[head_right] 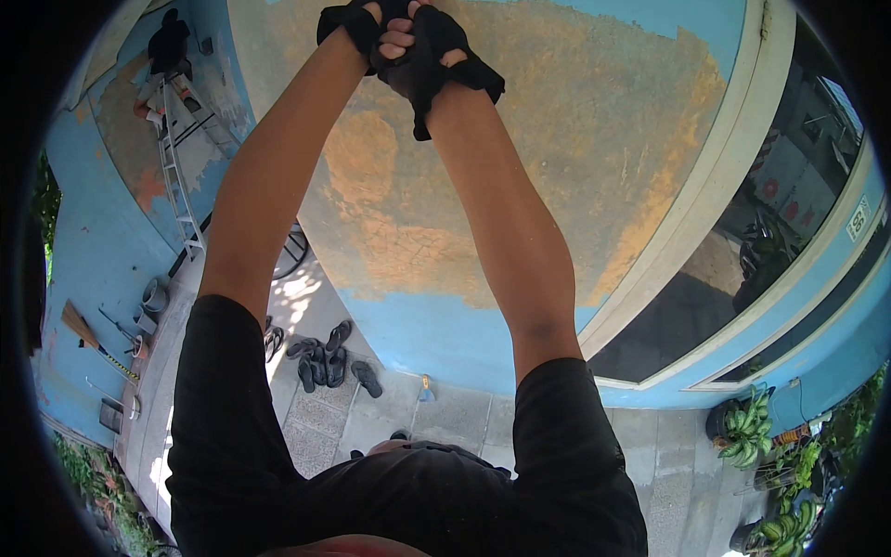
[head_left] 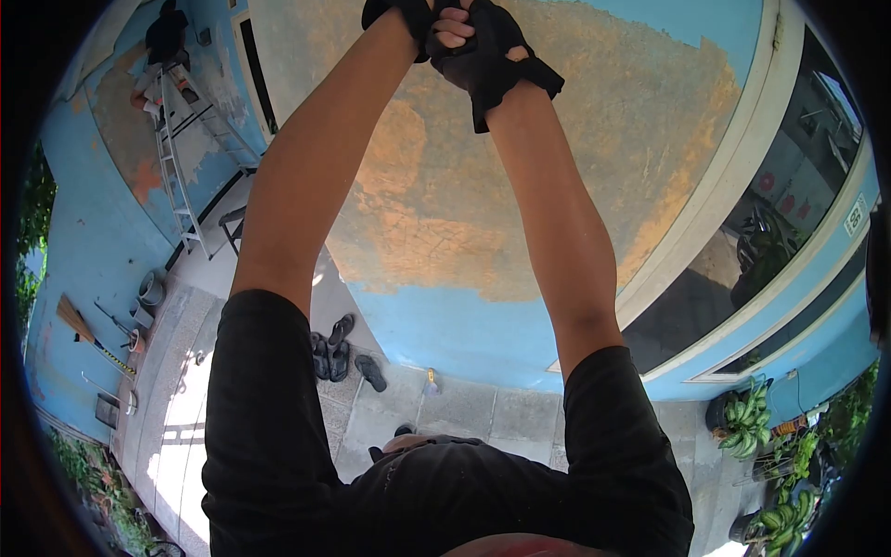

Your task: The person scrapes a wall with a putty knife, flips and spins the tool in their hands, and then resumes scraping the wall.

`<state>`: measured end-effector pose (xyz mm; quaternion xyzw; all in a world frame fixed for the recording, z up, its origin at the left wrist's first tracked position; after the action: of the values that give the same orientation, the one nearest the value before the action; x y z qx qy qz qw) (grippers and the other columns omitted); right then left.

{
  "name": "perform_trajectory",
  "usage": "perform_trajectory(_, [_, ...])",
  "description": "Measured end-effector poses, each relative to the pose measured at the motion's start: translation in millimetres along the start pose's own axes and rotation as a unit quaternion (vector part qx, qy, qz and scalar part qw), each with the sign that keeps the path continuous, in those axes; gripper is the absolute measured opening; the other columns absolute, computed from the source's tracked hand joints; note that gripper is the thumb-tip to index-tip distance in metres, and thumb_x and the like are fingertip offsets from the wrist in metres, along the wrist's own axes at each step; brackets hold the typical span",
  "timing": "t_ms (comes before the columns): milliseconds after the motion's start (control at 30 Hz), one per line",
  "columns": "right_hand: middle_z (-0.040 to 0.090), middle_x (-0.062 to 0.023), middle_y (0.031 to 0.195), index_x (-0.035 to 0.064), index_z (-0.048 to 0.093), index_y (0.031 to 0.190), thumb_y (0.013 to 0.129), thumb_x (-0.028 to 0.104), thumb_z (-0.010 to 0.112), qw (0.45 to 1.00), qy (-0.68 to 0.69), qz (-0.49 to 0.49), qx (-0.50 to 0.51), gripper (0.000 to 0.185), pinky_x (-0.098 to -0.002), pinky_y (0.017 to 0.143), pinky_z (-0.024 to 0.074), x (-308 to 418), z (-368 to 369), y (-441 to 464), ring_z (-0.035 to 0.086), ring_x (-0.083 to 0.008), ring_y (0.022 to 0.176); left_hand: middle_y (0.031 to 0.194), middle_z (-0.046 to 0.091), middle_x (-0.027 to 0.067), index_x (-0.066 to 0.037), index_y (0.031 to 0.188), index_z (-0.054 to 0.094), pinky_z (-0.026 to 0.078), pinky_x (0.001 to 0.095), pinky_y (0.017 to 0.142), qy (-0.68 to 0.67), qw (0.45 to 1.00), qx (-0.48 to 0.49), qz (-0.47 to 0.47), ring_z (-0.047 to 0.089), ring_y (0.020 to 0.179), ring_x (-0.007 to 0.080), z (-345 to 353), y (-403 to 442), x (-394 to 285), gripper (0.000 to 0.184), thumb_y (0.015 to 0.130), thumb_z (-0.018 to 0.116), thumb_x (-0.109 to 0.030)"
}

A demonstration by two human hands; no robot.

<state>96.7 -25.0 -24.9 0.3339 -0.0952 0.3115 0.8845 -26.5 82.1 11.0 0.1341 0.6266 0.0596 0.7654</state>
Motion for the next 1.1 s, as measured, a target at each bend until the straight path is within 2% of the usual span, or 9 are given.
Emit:
perform_trajectory(67, [0.044,-0.0013,0.057,0.0141,0.048,0.08,0.103,0.023,0.039,1.0,-0.003,0.002,-0.009,0.026,-0.0288,0.036,0.036,5.1,8.2,-5.7,0.042,-0.0157,0.043,0.064,0.051,-0.0018,-0.014,0.084,0.054,0.036,0.0257,0.046,0.001,1.0,0.01,0.005,0.04,0.051,0.0123,3.2,-2.8,5.7,0.035,0.094,0.048,-0.047])
perform_trajectory(200, [0.047,-0.003,0.06,0.0142,0.048,0.082,0.102,0.023,0.042,0.998,-0.061,-0.016,-0.03,0.023,-0.0284,0.036,0.0358,10.4,-4.2,10.6,0.042,-0.0154,0.042,0.066,0.052,-0.0015,-0.013,0.085,0.054,0.038,0.0252,0.048,0.0,1.0,0.023,0.013,0.042,0.053,0.0121,2.8,0.0,5.2,0.035,0.095,0.048,-0.046])
perform_trajectory(333, [0.048,-0.0028,0.06,0.0138,0.049,0.086,0.102,0.023,0.042,0.999,-0.034,0.008,-0.041,0.02,-0.0263,0.037,0.036,13.1,9.1,1.7,0.042,-0.0152,0.043,0.067,0.054,-0.0013,-0.013,0.087,0.055,0.04,0.0248,0.049,0.002,0.999,0.043,0.012,0.044,0.055,0.012,0.1,15.4,1.5,0.035,0.095,0.048,-0.046])
perform_trajectory(400, [0.043,0.0005,0.069,0.0203,0.047,0.095,0.1,0.018,0.043,0.998,-0.067,-0.004,0.001,0.007,-0.0241,0.045,0.0338,9.0,-0.5,-0.6,0.04,-0.0092,0.051,0.068,0.054,-0.0011,-0.012,0.087,0.055,0.041,0.0245,0.05,0.002,0.999,0.048,0.02,0.045,0.056,0.0119,1.9,7.3,2.7,0.035,0.095,0.049,-0.045])
perform_trajectory(533, [0.043,0.0004,0.069,0.0199,0.047,0.093,0.1,0.017,0.042,0.997,-0.062,-0.02,-0.043,0.009,-0.0243,0.045,0.0337,5.2,-2.8,-0.9,0.04,-0.0094,0.05,0.07,0.056,-0.0009,-0.012,0.089,0.055,0.042,0.0241,0.051,-0.001,0.998,0.052,0.018,0.047,0.057,0.0118,-1.8,18.5,5.0,0.034,0.095,0.049,-0.045])
perform_trajectory(567, [0.043,0.0006,0.068,0.0205,0.048,0.093,0.1,0.017,0.043,0.999,-0.045,-0.005,-0.006,0.009,-0.0243,0.045,0.0334,7.5,-2.6,1.1,0.039,-0.0096,0.05,0.07,0.056,-0.0008,-0.012,0.089,0.055,0.043,0.024,0.052,-0.001,0.998,0.055,0.02,0.048,0.058,0.0117,-4.0,22.1,5.9,0.034,0.095,0.049,-0.045])
perform_trajectory(700, [0.043,0.0007,0.068,0.0217,0.047,0.095,0.099,0.017,0.044,0.997,-0.082,-0.013,0.006,0.007,-0.0243,0.045,0.033,11.8,-5.9,5.9,0.039,-0.0097,0.05,0.072,0.057,-0.0006,-0.011,0.09,0.056,0.044,0.0235,0.053,0.005,0.997,0.071,0.037,0.05,0.06,0.0116,5.5,7.3,4.3,0.034,0.095,0.049,-0.044])
perform_trajectory(800, [0.043,0.0008,0.068,0.0226,0.047,0.095,0.099,0.016,0.045,0.997,-0.071,-0.026,-0.033,0.008,-0.0246,0.044,0.0327,4.0,-4.5,-4.8,0.039,-0.0097,0.05,0.073,0.059,-0.0004,-0.011,0.091,0.056,0.046,0.0232,0.054,0.004,0.997,0.07,0.036,0.052,0.061,0.0115,5.1,0.5,9.8,0.034,0.096,0.049,-0.044])
perform_trajectory(1100, [0.044,0.002,0.065,0.0226,0.047,0.087,0.101,0.021,0.046,0.998,-0.051,0.046,0.002,0.014,-0.0252,0.044,0.032,8.9,17.7,22.7,0.037,-0.0103,0.047,0.077,0.062,0.0002,-0.01,0.094,0.057,0.049,0.0221,0.058,0.014,0.992,0.1,0.071,0.057,0.066,0.0112,-4.0,15.8,-26.5,0.034,0.096,0.049,-0.042])
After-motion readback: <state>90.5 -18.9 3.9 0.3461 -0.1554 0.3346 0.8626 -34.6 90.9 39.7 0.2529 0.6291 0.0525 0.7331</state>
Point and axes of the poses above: each hand's wrist, its own y-axis towards the middle knuckle, its own z-axis out of the palm, x = y × z, the point moved 3 cm from there along y, towards the middle knuckle
